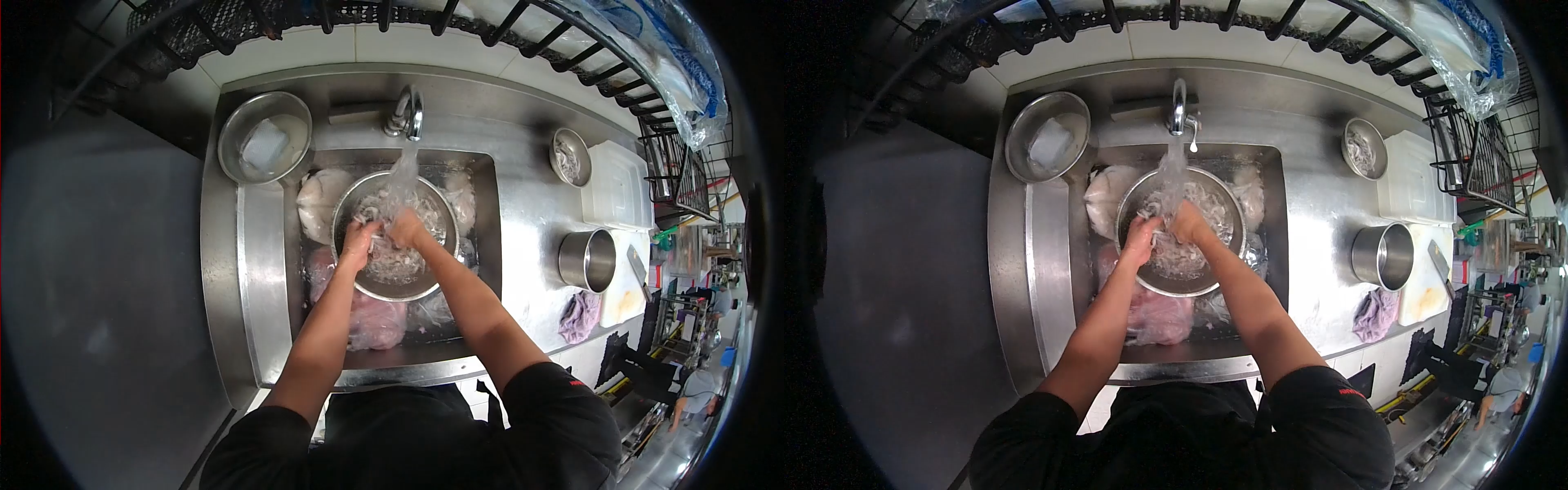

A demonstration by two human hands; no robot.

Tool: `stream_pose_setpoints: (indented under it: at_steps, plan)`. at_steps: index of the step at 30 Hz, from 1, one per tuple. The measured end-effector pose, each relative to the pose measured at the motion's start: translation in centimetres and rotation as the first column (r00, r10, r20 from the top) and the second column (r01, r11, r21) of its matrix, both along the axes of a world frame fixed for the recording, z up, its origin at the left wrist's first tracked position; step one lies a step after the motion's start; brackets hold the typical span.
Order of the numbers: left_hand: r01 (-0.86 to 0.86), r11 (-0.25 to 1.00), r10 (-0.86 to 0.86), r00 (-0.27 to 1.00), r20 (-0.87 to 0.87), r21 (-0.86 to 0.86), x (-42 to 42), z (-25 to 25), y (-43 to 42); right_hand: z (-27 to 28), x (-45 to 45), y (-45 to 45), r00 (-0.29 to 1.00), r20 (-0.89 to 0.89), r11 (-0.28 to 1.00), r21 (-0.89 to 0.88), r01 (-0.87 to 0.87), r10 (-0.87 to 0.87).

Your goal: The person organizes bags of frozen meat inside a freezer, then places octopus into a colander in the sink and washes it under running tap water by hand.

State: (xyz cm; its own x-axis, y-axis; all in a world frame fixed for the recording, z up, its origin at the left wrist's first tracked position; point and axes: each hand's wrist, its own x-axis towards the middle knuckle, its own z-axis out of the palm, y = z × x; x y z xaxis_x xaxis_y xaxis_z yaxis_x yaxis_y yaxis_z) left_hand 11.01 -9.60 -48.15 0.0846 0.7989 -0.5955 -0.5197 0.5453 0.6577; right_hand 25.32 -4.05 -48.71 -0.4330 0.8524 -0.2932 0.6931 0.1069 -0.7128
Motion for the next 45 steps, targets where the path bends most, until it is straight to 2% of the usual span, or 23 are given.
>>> stream_pose_setpoints:
  at_steps: [3,4,5,7,8,10,11,13,15,17,18,19,20,21,22,23,25,27,29,31,35,40,45]
  plan:
    - [0.054,0.994,-0.021,0.95,-0.313,0.098,0.1,-0.2,0.0,4.1,-0.1,-1.0,0.994,0.107,0.985,0.167,-0.039,0.021]
    - [0.12,0.985,-0.048,0.884,-0.465,0.127,0.1,-0.5,0.1,4.7,0.0,-1.0,0.973,0.231,0.999,0.041,-0.001,-0.008]
    - [0.12,0.985,-0.05,0.885,-0.463,0.125,0.1,-0.8,0.2,5.0,0.0,-1.1,0.936,0.353,0.995,-0.081,0.051,-0.02]
    - [0.273,0.96,-0.159,0.724,-0.671,0.067,-0.1,-1.7,1.0,4.5,0.9,-0.1,0.929,0.364,0.993,-0.111,-0.024,0.063]
    - [0.271,0.96,-0.159,0.725,-0.67,0.065,-0.1,-2.1,1.3,4.2,1.3,0.2,0.918,0.37,0.985,-0.142,-0.097,0.144]
    - [0.482,0.869,-0.335,0.417,-0.845,-0.107,0.2,-1.6,1.9,3.4,1.9,0.2,0.903,0.402,0.988,-0.092,-0.123,0.15]
    - [0.481,0.87,-0.335,0.417,-0.845,-0.107,0.5,-1.3,1.6,3.1,2.2,0.1,0.889,0.433,0.988,-0.041,-0.146,0.15]
    - [0.449,0.859,-0.374,0.22,-0.901,-0.247,1.0,0.7,0.9,4.8,2.5,0.4,0.89,0.445,0.994,-0.06,-0.086,0.104]
    - [0.493,0.835,-0.409,0.264,-0.873,-0.243,0.6,1.7,0.8,5.1,3.1,0.5,0.888,0.455,0.996,-0.082,-0.028,0.062]
    - [0.532,0.812,-0.446,0.303,-0.842,-0.239,0.5,1.4,0.1,3.1,4.5,0.5,0.968,0.247,0.963,-0.244,0.114,-0.053]
    - [0.322,0.934,-0.298,0.467,-0.833,-0.154,0.9,0.3,-0.8,1.7,5.1,0.3,0.969,0.243,0.963,-0.245,0.112,-0.051]
    - [0.084,0.993,-0.113,0.586,-0.803,-0.078,1.1,-1.0,-1.4,0.1,5.8,-0.2,0.988,0.08,0.91,-0.385,0.156,-0.136]
    - [0.085,0.993,-0.114,0.584,-0.804,-0.079,1.1,-3.0,-1.6,-0.8,6.1,-0.8,0.968,-0.07,0.836,-0.523,0.17,-0.241]
    - [-0.028,0.995,-0.028,0.837,-0.546,-0.094,1.2,-5.4,-1.8,4.3,4.9,-2.1,0.91,0.009,0.659,-0.687,0.306,-0.413]
    - [-0.128,0.981,0.094,0.971,-0.219,-0.148,1.2,-6.6,-1.9,3.7,4.6,-3.0,0.91,0.01,0.659,-0.687,0.307,-0.414]
    - [-0.128,0.981,0.094,0.971,-0.218,-0.148,1.3,-6.2,-2.0,2.8,4.4,-3.8,0.878,0.053,0.602,-0.708,0.369,-0.476]
    - [0.066,0.928,-0.06,0.998,0.027,-0.366,1.6,-5.0,-2.0,1.2,4.0,-4.6,0.84,0.101,0.542,-0.723,0.43,-0.533]
    - [0.127,0.921,-0.156,0.986,-0.051,-0.367,2.1,-5.0,-1.8,0.0,3.2,-5.3,0.866,-0.092,0.55,-0.803,0.227,-0.491]
    - [0.19,0.909,-0.252,0.96,-0.125,-0.371,2.8,-5.1,-1.7,1.5,2.0,-5.5,0.847,-0.032,0.553,-0.77,0.317,-0.531]
    - [0.165,0.966,-0.233,0.887,-0.398,-0.198,3.0,-4.9,-1.8,4.2,0.6,-6.1,0.772,-0.075,0.62,-0.647,0.444,-0.631]
    - [0.095,0.989,-0.147,0.737,-0.66,-0.114,3.2,-5.9,-0.8,-2.8,1.8,-5.0,0.819,-0.277,0.821,-0.449,0.352,-0.503]
    - [0.072,0.991,-0.135,0.67,-0.73,-0.116,2.8,-3.3,0.7,-0.1,0.6,-4.2,0.764,-0.307,0.823,-0.215,0.525,-0.567]
    - [-0.1,0.988,-0.023,0.646,-0.763,-0.114,3.1,-5.5,1.2,-1.9,0.3,-3.2,0.668,-0.294,0.729,-0.313,0.608,-0.684]
